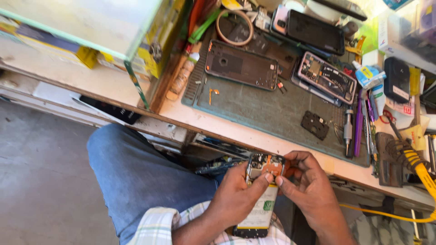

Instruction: The person is repairing a smartphone by reattaching internal components. They place a small black part onto the motherboard, connect a ribbon cable, and use a screwdriver to secure screws on the phone's back cover. The person then closes the phone and inspects the exterior.

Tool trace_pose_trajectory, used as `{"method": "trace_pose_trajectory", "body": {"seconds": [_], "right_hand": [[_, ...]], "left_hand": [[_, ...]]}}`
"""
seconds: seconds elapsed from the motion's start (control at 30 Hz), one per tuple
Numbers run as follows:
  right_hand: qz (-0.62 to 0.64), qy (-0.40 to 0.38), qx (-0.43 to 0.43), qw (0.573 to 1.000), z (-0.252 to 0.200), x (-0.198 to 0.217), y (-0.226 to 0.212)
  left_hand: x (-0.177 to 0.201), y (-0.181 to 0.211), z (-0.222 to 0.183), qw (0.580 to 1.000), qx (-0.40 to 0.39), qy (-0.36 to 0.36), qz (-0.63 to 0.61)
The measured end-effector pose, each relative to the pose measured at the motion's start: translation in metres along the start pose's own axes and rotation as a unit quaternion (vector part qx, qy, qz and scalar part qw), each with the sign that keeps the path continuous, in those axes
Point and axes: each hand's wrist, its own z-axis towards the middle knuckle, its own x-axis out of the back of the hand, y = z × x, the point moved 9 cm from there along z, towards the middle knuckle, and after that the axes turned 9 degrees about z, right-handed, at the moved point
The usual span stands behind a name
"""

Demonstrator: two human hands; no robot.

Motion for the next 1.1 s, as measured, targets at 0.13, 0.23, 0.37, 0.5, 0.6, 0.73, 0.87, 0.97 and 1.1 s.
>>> {"method": "trace_pose_trajectory", "body": {"seconds": [0.13,0.23,0.37,0.5,0.6,0.73,0.87,0.97,1.1], "right_hand": [[0.017,-0.005,-0.025,1.0,-0.004,-0.006,0.003],[0.014,-0.018,-0.014,1.0,-0.001,-0.005,0.004],[0.015,-0.034,-0.011,0.999,-0.001,0.0,0.009],[0.035,-0.044,-0.035,0.998,-0.001,0.004,0.013],[0.049,-0.042,-0.042,0.997,-0.004,0.005,0.015],[0.06,-0.037,-0.042,0.997,-0.004,0.008,0.014],[0.061,-0.031,-0.049,0.996,-0.003,0.01,0.013],[0.07,-0.037,-0.046,0.996,-0.003,0.009,0.012],[0.079,-0.043,-0.053,0.995,-0.001,0.007,0.011]], "left_hand": [[0.0,-0.003,-0.002,1.0,0.019,-0.001,0.006],[0.003,-0.002,-0.002,0.999,0.026,0.011,0.027],[0.002,-0.004,-0.003,1.0,0.022,0.014,0.007],[0.001,-0.006,-0.001,1.0,0.02,0.014,-0.007],[0.0,-0.002,-0.002,1.0,0.01,0.015,0.013],[-0.002,0.004,-0.002,0.998,0.032,0.01,0.047],[-0.002,0.01,-0.002,0.995,0.05,0.011,0.085],[-0.002,0.017,-0.001,0.994,0.043,0.011,0.103],[0.0,0.024,-0.003,0.992,0.024,0.022,0.119]]}}
